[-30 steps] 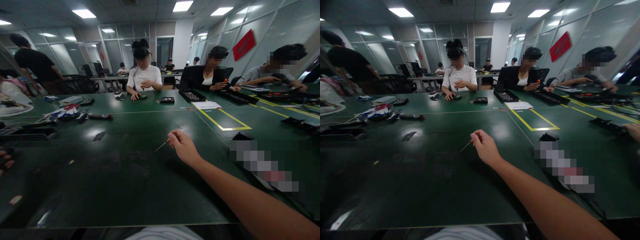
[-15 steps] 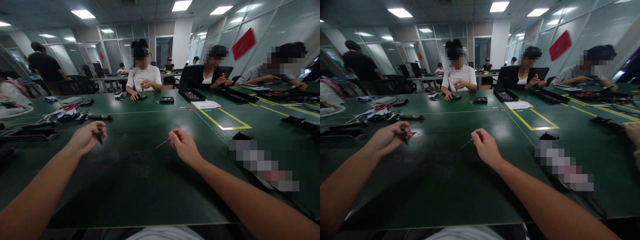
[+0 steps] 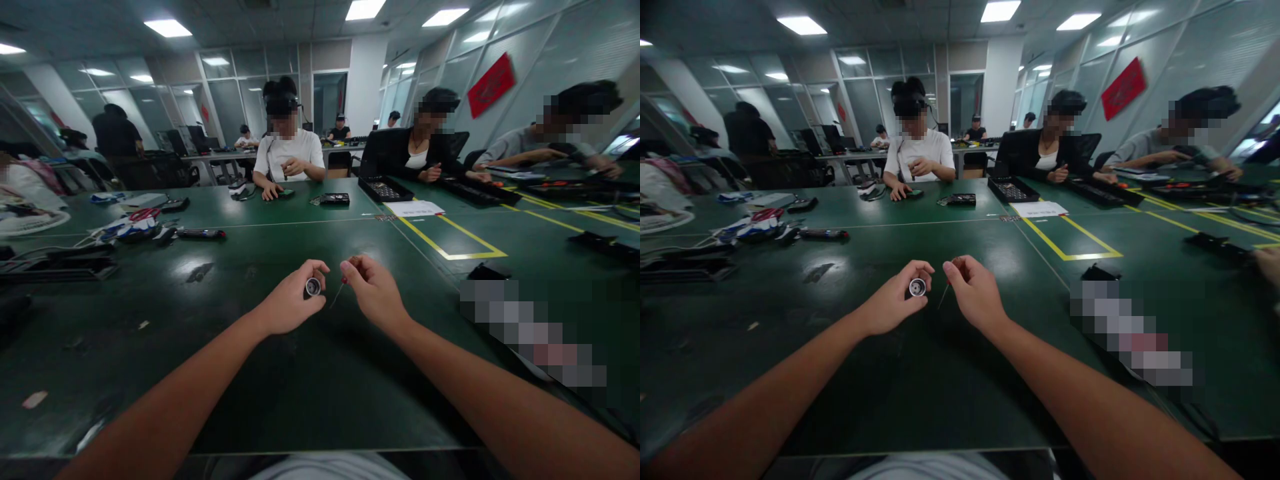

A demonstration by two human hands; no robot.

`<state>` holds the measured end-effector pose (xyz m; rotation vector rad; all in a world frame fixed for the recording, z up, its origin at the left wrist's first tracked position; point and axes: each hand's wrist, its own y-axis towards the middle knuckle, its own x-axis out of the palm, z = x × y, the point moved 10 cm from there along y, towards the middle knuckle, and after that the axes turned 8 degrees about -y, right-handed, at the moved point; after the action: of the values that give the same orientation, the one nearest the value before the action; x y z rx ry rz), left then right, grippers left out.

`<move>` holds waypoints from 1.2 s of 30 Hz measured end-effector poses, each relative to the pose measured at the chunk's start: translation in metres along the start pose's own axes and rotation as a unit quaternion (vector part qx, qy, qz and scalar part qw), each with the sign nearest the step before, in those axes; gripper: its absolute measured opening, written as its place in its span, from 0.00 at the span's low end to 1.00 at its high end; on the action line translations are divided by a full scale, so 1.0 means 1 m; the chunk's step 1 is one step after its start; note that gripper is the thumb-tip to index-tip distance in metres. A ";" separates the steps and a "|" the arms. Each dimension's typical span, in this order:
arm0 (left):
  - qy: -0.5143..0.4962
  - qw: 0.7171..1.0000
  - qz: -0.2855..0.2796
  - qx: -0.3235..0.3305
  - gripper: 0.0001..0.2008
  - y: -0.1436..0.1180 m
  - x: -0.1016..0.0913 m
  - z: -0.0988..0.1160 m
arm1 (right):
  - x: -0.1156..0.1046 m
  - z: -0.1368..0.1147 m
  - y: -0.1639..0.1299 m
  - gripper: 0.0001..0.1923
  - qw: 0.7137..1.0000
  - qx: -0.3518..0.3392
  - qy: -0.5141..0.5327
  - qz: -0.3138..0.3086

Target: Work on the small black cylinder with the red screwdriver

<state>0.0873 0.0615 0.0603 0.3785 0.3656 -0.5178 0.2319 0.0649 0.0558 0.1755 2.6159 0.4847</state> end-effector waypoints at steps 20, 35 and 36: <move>0.062 0.994 0.081 -0.046 0.20 -0.004 -0.025 -0.054 | 0.002 -0.008 -0.005 0.11 0.994 -0.021 0.104 -0.003; 0.081 0.993 0.079 -0.021 0.19 -0.005 -0.024 -0.041 | -0.003 -0.001 -0.004 0.11 0.998 -0.010 0.059 0.018; 0.082 0.993 0.081 -0.020 0.19 -0.005 -0.025 -0.041 | -0.004 -0.001 -0.004 0.11 0.998 -0.008 0.055 0.020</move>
<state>0.0545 0.0850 0.0342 0.4097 0.4992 -0.3207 0.2349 0.0598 0.0568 0.2022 2.7198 0.5431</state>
